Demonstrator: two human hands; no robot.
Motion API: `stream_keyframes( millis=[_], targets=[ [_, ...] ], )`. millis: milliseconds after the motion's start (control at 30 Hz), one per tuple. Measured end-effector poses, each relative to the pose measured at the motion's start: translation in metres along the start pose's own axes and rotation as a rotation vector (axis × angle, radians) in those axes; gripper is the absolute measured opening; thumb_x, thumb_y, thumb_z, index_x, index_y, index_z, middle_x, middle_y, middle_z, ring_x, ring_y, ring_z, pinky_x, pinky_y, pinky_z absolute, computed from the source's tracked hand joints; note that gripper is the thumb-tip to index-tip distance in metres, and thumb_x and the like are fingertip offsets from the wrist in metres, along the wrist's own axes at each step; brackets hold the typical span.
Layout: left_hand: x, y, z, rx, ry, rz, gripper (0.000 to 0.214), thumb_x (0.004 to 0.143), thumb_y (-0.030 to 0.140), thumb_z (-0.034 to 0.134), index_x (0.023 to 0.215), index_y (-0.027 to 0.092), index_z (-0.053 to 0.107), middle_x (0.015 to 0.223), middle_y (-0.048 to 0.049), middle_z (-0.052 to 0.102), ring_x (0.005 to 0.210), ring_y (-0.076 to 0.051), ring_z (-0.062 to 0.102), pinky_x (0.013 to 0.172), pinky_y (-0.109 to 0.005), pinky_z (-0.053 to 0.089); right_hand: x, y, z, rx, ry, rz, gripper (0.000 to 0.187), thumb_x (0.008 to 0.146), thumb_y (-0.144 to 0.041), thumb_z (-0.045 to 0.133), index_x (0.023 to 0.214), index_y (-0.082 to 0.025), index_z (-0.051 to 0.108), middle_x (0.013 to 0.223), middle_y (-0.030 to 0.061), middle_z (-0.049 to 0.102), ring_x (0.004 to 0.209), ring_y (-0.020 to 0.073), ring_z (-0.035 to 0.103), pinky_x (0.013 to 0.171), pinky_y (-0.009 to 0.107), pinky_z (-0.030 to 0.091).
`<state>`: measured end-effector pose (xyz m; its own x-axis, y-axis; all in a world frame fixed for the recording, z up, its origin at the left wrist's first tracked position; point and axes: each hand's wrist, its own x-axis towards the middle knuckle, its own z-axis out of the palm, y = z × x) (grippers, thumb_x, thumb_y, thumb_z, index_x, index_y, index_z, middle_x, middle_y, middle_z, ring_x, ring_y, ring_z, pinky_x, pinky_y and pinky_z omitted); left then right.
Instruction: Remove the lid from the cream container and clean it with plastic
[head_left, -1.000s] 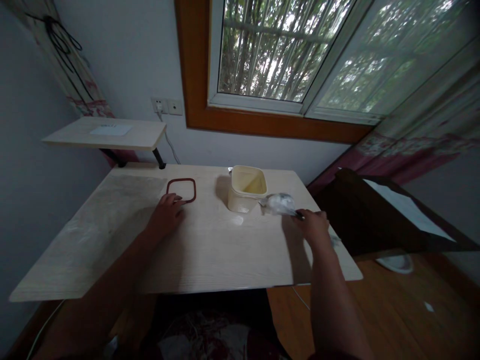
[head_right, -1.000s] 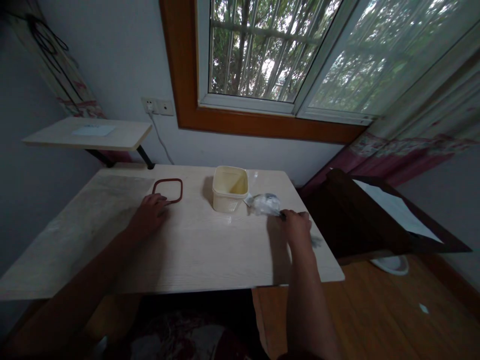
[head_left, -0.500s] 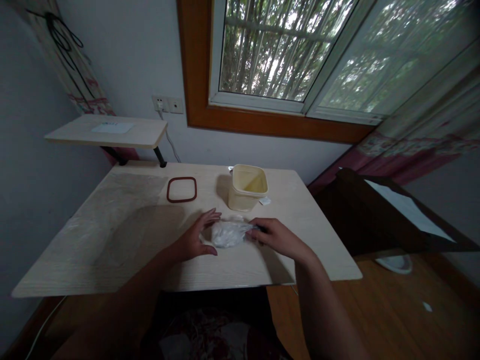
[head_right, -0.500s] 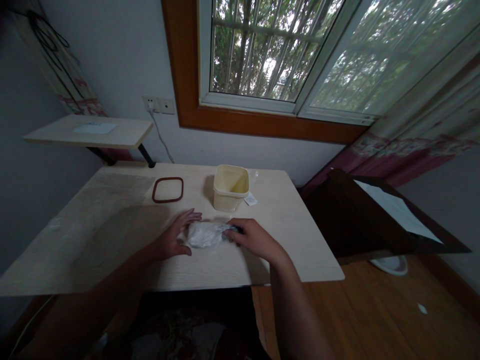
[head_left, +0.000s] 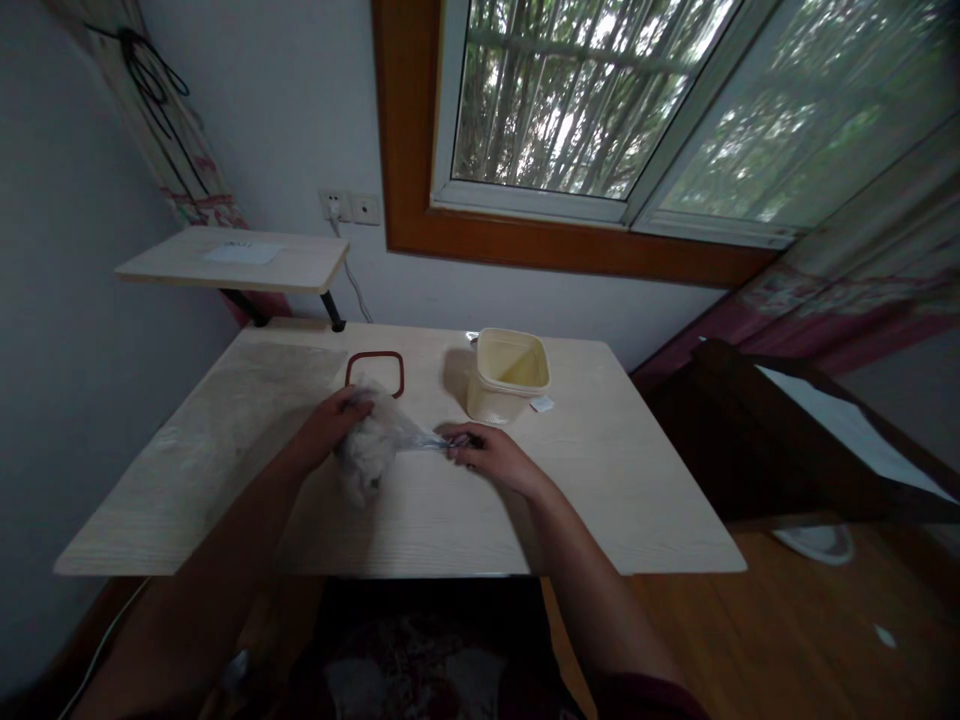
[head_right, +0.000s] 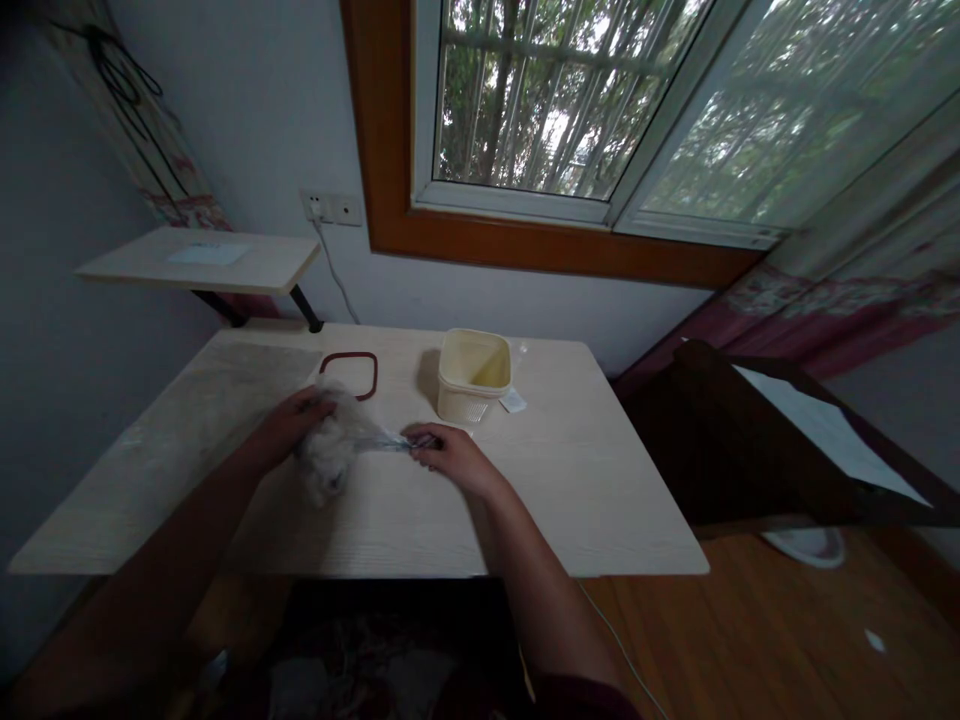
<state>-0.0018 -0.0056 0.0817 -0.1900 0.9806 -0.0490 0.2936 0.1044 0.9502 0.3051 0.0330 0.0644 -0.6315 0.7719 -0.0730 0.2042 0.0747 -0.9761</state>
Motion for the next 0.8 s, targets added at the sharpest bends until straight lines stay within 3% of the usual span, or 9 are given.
stream_keyframes(
  millis=[133, 233, 333, 467, 533, 667, 733, 800],
  targets=[
    [0.025, -0.004, -0.031, 0.050, -0.098, -0.025, 0.053, 0.075, 0.060, 0.069, 0.108, 0.018, 0.070, 0.096, -0.0062, 0.074, 0.085, -0.024, 0.068, 0.075, -0.035, 0.055, 0.007, 0.012, 0.008, 0.079, 0.090, 0.001, 0.035, 0.081, -0.039, 0.073, 0.110, -0.019, 0.072, 0.086, 0.0037, 0.072, 0.068, 0.0136, 0.058, 0.061, 0.026, 0.046],
    [0.047, -0.013, -0.045, 0.142, -0.132, -0.002, 0.049, 0.077, 0.058, 0.067, 0.107, 0.019, 0.070, 0.100, -0.0065, 0.074, 0.091, -0.027, 0.068, 0.082, -0.039, 0.055, 0.012, 0.017, 0.015, 0.106, 0.166, -0.011, 0.032, 0.082, -0.040, 0.071, 0.107, -0.019, 0.072, 0.082, 0.0027, 0.071, 0.067, 0.0135, 0.059, 0.063, 0.027, 0.047],
    [0.064, -0.017, -0.048, 0.338, 0.057, 0.126, 0.043, 0.082, 0.046, 0.063, 0.115, 0.019, 0.067, 0.108, -0.0085, 0.071, 0.098, -0.028, 0.066, 0.093, -0.044, 0.052, 0.019, 0.019, 0.021, 0.150, 0.220, -0.040, 0.030, 0.084, -0.041, 0.069, 0.105, -0.019, 0.072, 0.081, 0.0025, 0.071, 0.067, 0.0135, 0.060, 0.063, 0.027, 0.047],
    [0.063, -0.007, -0.029, 0.617, 0.375, 0.496, 0.037, 0.084, 0.025, 0.058, 0.119, 0.016, 0.067, 0.114, -0.0138, 0.066, 0.112, -0.031, 0.059, 0.106, -0.051, 0.042, 0.029, 0.015, 0.029, 0.216, 0.304, -0.052, 0.030, 0.083, -0.044, 0.070, 0.100, -0.019, 0.071, 0.073, 0.0007, 0.068, 0.063, 0.0137, 0.059, 0.061, 0.027, 0.048],
    [0.052, 0.000, -0.010, 0.654, 0.334, 0.670, 0.031, 0.090, 0.023, 0.055, 0.118, 0.018, 0.068, 0.112, -0.0114, 0.067, 0.111, -0.028, 0.059, 0.104, -0.050, 0.043, 0.035, 0.013, 0.032, 0.234, 0.333, -0.065, 0.031, 0.082, -0.045, 0.071, 0.097, -0.019, 0.070, 0.068, -0.0007, 0.066, 0.060, 0.0135, 0.057, 0.059, 0.027, 0.047],
    [0.032, 0.003, 0.030, 0.663, -0.124, 0.901, 0.025, 0.095, 0.031, 0.059, 0.115, 0.022, 0.068, 0.111, -0.0080, 0.071, 0.114, -0.024, 0.062, 0.111, -0.047, 0.042, 0.048, 0.014, 0.036, 0.272, 0.358, -0.122, 0.029, 0.083, -0.046, 0.070, 0.096, -0.020, 0.069, 0.066, -0.0017, 0.064, 0.058, 0.0139, 0.057, 0.059, 0.027, 0.047],
    [0.030, -0.003, 0.044, 0.677, -0.178, 0.919, 0.030, 0.095, 0.035, 0.059, 0.121, 0.022, 0.066, 0.113, -0.0085, 0.072, 0.115, -0.023, 0.063, 0.114, -0.049, 0.040, 0.052, 0.018, 0.037, 0.271, 0.389, -0.162, 0.026, 0.085, -0.044, 0.069, 0.097, -0.021, 0.069, 0.069, -0.0017, 0.065, 0.060, 0.0143, 0.058, 0.060, 0.027, 0.048],
    [0.032, -0.012, 0.053, 0.680, -0.155, 0.906, 0.029, 0.097, 0.034, 0.057, 0.121, 0.021, 0.066, 0.108, -0.0076, 0.073, 0.107, -0.021, 0.067, 0.114, -0.050, 0.041, 0.055, 0.022, 0.038, 0.228, 0.430, -0.225, 0.022, 0.087, -0.041, 0.067, 0.099, -0.023, 0.070, 0.076, -0.0005, 0.066, 0.065, 0.0150, 0.060, 0.065, 0.028, 0.050]
  ],
)
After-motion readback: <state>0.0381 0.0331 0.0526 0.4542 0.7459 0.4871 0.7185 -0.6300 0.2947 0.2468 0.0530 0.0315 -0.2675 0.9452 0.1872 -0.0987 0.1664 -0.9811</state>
